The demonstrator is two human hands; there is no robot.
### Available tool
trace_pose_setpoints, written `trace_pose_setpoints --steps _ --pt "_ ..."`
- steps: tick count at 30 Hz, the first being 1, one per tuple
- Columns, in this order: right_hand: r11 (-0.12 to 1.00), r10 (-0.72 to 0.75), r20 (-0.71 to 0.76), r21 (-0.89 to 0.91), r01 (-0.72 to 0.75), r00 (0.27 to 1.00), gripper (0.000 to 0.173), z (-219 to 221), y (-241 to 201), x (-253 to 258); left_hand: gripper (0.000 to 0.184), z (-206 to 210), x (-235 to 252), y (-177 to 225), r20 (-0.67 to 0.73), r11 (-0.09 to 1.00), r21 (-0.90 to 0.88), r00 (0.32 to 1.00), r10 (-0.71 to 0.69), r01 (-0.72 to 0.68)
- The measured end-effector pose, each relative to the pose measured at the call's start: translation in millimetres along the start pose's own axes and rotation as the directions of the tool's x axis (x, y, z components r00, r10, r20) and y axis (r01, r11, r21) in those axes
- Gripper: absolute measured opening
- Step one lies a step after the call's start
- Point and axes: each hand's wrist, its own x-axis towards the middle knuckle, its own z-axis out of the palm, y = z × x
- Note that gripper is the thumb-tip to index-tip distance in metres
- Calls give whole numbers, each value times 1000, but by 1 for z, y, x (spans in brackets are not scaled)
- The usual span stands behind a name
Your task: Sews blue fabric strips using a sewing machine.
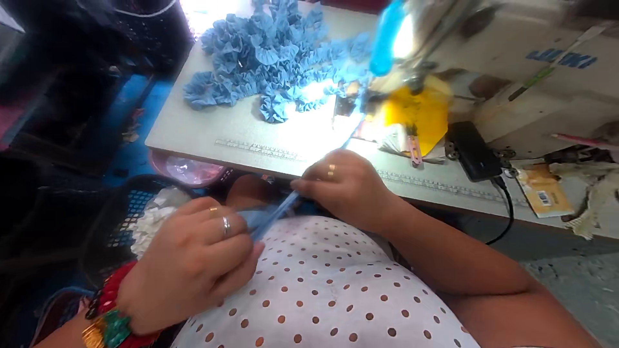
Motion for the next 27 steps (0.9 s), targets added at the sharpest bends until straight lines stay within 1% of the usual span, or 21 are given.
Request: trace_pose_setpoints --steps 2,4,5,7,9,11,12,14,16,17,19,23,25,27 --pt "994 -18 91 -104 27 996 18 -17 -12 -13 36 -2 4 3 127 978 -208 991 37 -10" --pt "989 9 137 -145 11 991 20 -29 -22 -34 35 -3 7 3 260 913 -408 960 101 15" --pt "991 30 141 -132 -12 990 20 -32 -24 -47 33 -3 8 2 323 878 -476 938 124 49" --pt "996 67 134 -72 -58 989 20 -26 -23 -75 31 2 9 -4 408 835 -532 907 108 140" --pt "996 88 119 -42 -83 989 19 -14 -16 -97 34 12 7 -14 440 805 -546 897 39 233" --pt "995 96 102 -43 -92 990 19 -2 -7 -110 35 25 7 -23 415 802 -509 905 -89 313" --pt "994 102 99 -53 -97 990 19 2 -2 -114 37 30 7 -26 420 807 -463 892 -164 366" --pt "988 135 78 -83 -129 988 20 6 12 -116 44 38 8 -31 469 795 -367 834 -290 483" --pt "982 157 20 -112 -154 987 19 8 29 -114 47 43 7 -37 506 771 -334 793 -339 543" --pt "980 156 -6 -124 -156 988 19 8 37 -113 46 45 6 -38 508 759 -343 789 -345 553" --pt "978 146 -21 -146 -148 989 18 7 53 -109 41 45 2 -38 489 744 -384 804 -339 547" --pt "965 184 -21 -184 -185 983 17 8 84 -99 26 43 -6 -38 387 805 -373 866 -317 462" --pt "953 219 -24 -210 -220 975 19 8 99 -94 26 49 -9 -37 335 822 -349 879 -339 449" --pt "937 267 -19 -229 -264 964 19 8 113 -89 28 59 -8 -34 295 800 -345 866 -404 491"
